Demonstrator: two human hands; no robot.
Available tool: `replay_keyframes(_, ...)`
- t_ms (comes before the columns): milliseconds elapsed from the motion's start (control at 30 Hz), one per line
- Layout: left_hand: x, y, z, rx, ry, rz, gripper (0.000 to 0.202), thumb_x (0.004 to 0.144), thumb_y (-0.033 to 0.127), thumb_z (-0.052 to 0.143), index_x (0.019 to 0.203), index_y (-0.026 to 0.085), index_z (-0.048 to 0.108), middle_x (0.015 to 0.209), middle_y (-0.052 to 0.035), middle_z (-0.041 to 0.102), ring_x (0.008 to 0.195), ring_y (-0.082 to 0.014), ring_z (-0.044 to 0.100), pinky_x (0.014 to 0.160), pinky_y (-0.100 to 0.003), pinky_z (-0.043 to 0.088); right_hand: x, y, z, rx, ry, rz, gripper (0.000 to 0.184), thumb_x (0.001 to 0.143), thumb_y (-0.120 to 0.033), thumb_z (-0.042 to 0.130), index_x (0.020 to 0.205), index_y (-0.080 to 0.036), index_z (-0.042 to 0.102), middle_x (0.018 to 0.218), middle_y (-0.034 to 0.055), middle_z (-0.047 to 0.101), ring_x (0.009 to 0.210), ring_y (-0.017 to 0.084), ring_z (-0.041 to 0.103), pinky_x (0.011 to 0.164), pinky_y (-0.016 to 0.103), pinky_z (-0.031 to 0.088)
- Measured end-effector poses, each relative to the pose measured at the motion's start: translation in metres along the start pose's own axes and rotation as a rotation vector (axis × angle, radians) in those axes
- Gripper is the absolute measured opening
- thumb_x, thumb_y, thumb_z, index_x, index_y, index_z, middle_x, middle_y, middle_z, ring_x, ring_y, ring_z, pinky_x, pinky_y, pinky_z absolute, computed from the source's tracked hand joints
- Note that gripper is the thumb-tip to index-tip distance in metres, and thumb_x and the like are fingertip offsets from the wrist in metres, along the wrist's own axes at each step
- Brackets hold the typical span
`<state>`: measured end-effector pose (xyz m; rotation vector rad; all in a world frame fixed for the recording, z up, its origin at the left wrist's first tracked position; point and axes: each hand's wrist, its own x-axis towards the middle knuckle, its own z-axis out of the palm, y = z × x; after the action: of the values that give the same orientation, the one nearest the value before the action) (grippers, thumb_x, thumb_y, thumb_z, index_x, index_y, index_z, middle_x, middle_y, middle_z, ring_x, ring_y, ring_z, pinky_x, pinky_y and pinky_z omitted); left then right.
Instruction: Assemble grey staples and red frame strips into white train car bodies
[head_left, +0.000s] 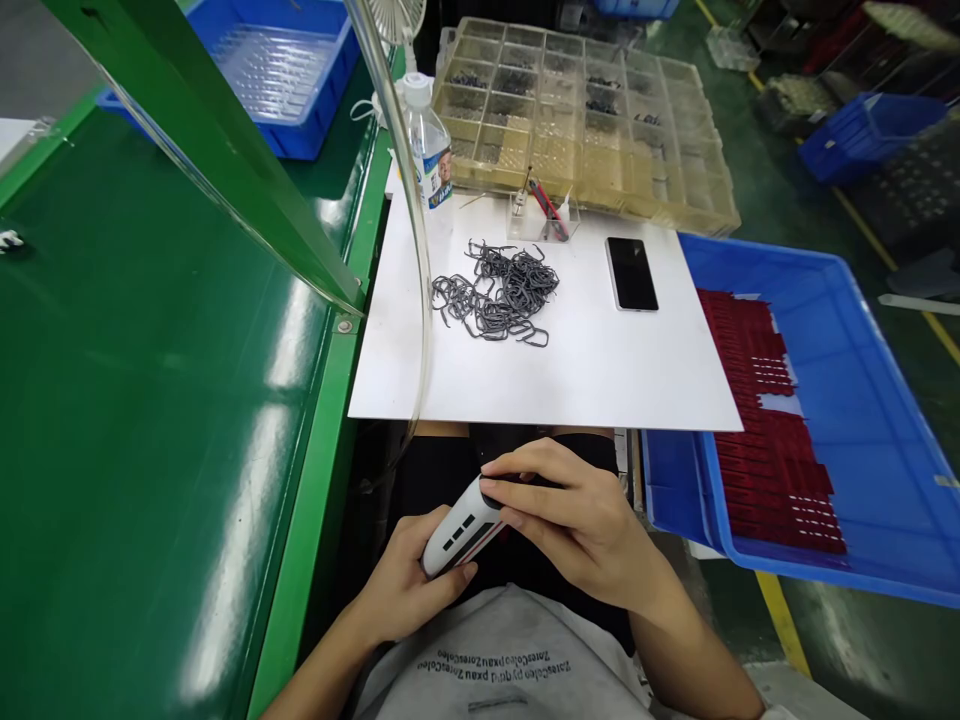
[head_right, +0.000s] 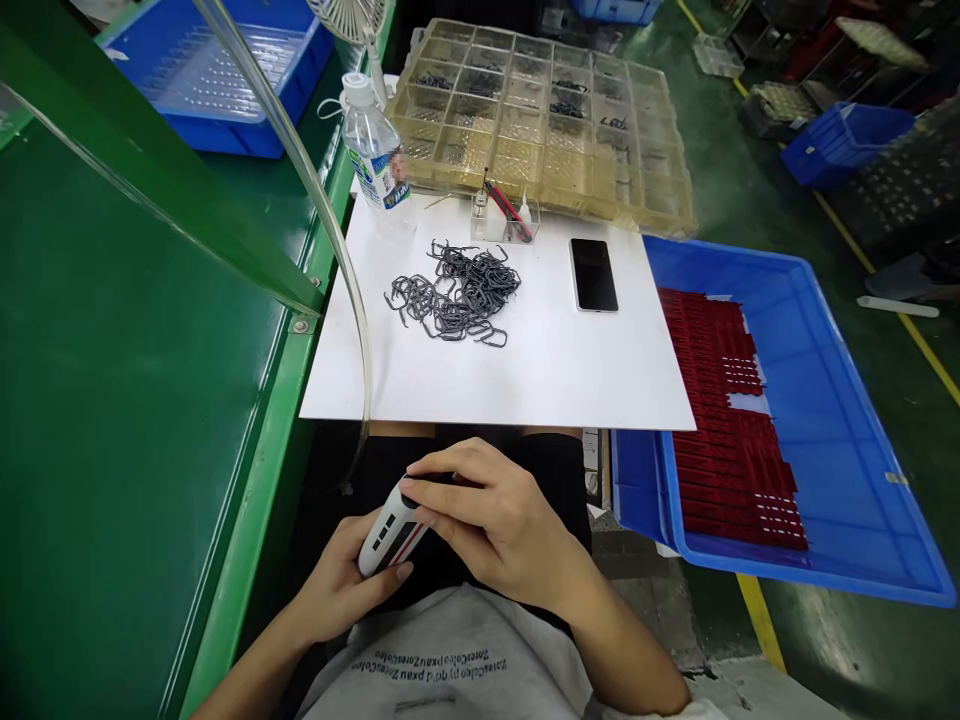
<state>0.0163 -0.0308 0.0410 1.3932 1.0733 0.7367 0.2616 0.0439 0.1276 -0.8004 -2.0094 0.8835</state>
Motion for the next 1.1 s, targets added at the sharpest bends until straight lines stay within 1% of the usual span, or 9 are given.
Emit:
replay_keyframes(167, 0.000, 0.001, 0.000, -0.043, -0.043, 0.035, 0.026, 0.098, 0.029, 0.074, 0.120, 0.019, 0.081, 0.078, 0.0027, 0.063, 0.063, -0.0117, 0.046, 0.062, -0.025, 0.038, -0.003, -0.004, 0.000, -0.004, 0.002, 0.019, 0.033, 0.109, -0.010, 0.069, 0.137, -0.022, 0.079, 0.130, 0.0104, 0.081, 0.120, 0.022, 0.073, 0.099, 0.037, 0.067)
replay_keyframes(400, 0.000, 0.002, 0.002, -0.039, -0.039, 0.027, 0.010, 0.093, 0.026, 0.072, 0.091, 0.017, 0.069, 0.071, 0.0049, 0.050, 0.060, -0.0105, 0.040, 0.060, -0.025, 0.034, -0.005, -0.002, -0.002, -0.062, -0.043, -0.054, 0.037, 0.110, -0.011, 0.068, 0.144, -0.023, 0.074, 0.136, 0.0116, 0.079, 0.123, 0.024, 0.072, 0.101, 0.042, 0.068)
replay_keyframes(500, 0.000, 0.003, 0.002, -0.044, -0.044, 0.017, 0.012, 0.091, 0.027, 0.072, 0.087, 0.017, 0.067, 0.070, 0.0050, 0.048, 0.060, -0.0110, 0.040, 0.059, -0.026, 0.033, -0.006, -0.002, -0.002, -0.117, -0.083, -0.140, 0.042, 0.113, -0.019, 0.065, 0.155, -0.023, 0.066, 0.139, 0.0127, 0.080, 0.127, 0.027, 0.074, 0.104, 0.047, 0.068)
replay_keyframes(600, -0.001, 0.005, 0.003, -0.089, -0.060, -0.018, 0.014, 0.089, 0.031, 0.074, 0.087, 0.018, 0.069, 0.069, 0.0047, 0.049, 0.060, -0.0118, 0.040, 0.060, -0.026, 0.033, -0.009, -0.003, -0.004, -0.262, -0.122, -0.198, 0.046, 0.114, -0.029, 0.065, 0.160, -0.018, 0.062, 0.142, 0.0142, 0.080, 0.133, 0.030, 0.074, 0.104, 0.050, 0.067)
replay_keyframes(700, -0.001, 0.009, 0.005, -0.117, -0.104, -0.066, 0.018, 0.089, 0.035, 0.074, 0.085, 0.018, 0.068, 0.071, 0.0035, 0.051, 0.063, -0.0130, 0.043, 0.062, -0.027, 0.034, -0.014, -0.001, -0.010, -0.372, -0.129, -0.235, 0.050, 0.112, -0.025, 0.068, 0.161, -0.019, 0.062, 0.139, 0.0129, 0.082, 0.128, 0.029, 0.078, 0.100, 0.048, 0.068)
replay_keyframes(867, -0.001, 0.010, 0.010, -0.123, -0.224, -0.062, 0.023, 0.095, 0.039, 0.075, 0.089, 0.018, 0.070, 0.075, 0.0027, 0.054, 0.065, -0.0137, 0.044, 0.064, -0.028, 0.033, -0.033, 0.006, -0.019, -0.374, -0.117, -0.299, 0.047, 0.110, -0.024, 0.072, 0.155, -0.014, 0.066, 0.129, 0.0122, 0.086, 0.119, 0.027, 0.082, 0.097, 0.046, 0.071)
replay_keyframes(933, -0.002, 0.008, 0.012, -0.116, -0.245, -0.052, 0.019, 0.094, 0.036, 0.076, 0.089, 0.018, 0.069, 0.076, 0.0027, 0.055, 0.066, -0.0140, 0.046, 0.065, -0.028, 0.034, -0.045, 0.003, -0.019, -0.358, -0.108, -0.290, 0.043, 0.110, -0.024, 0.071, 0.151, -0.013, 0.069, 0.128, 0.0116, 0.086, 0.120, 0.025, 0.082, 0.098, 0.045, 0.072)
replay_keyframes(1000, -0.002, 0.008, 0.015, -0.101, -0.258, -0.045, 0.015, 0.093, 0.032, 0.076, 0.090, 0.019, 0.068, 0.076, 0.0029, 0.056, 0.067, -0.0143, 0.049, 0.066, -0.028, 0.035, -0.056, -0.004, -0.016, -0.352, -0.089, -0.228, 0.040, 0.109, -0.018, 0.070, 0.148, -0.012, 0.071, 0.130, 0.0127, 0.086, 0.124, 0.025, 0.081, 0.099, 0.043, 0.072)
replay_keyframes(1100, -0.002, 0.008, 0.018, -0.059, -0.268, -0.049, 0.013, 0.095, 0.030, 0.073, 0.090, 0.019, 0.067, 0.077, 0.0029, 0.056, 0.067, -0.0146, 0.050, 0.065, -0.029, 0.036, -0.069, -0.016, -0.011, -0.392, -0.074, -0.090, 0.051, 0.105, -0.006, 0.067, 0.155, -0.011, 0.066, 0.137, 0.0156, 0.083, 0.128, 0.027, 0.079, 0.099, 0.045, 0.073)
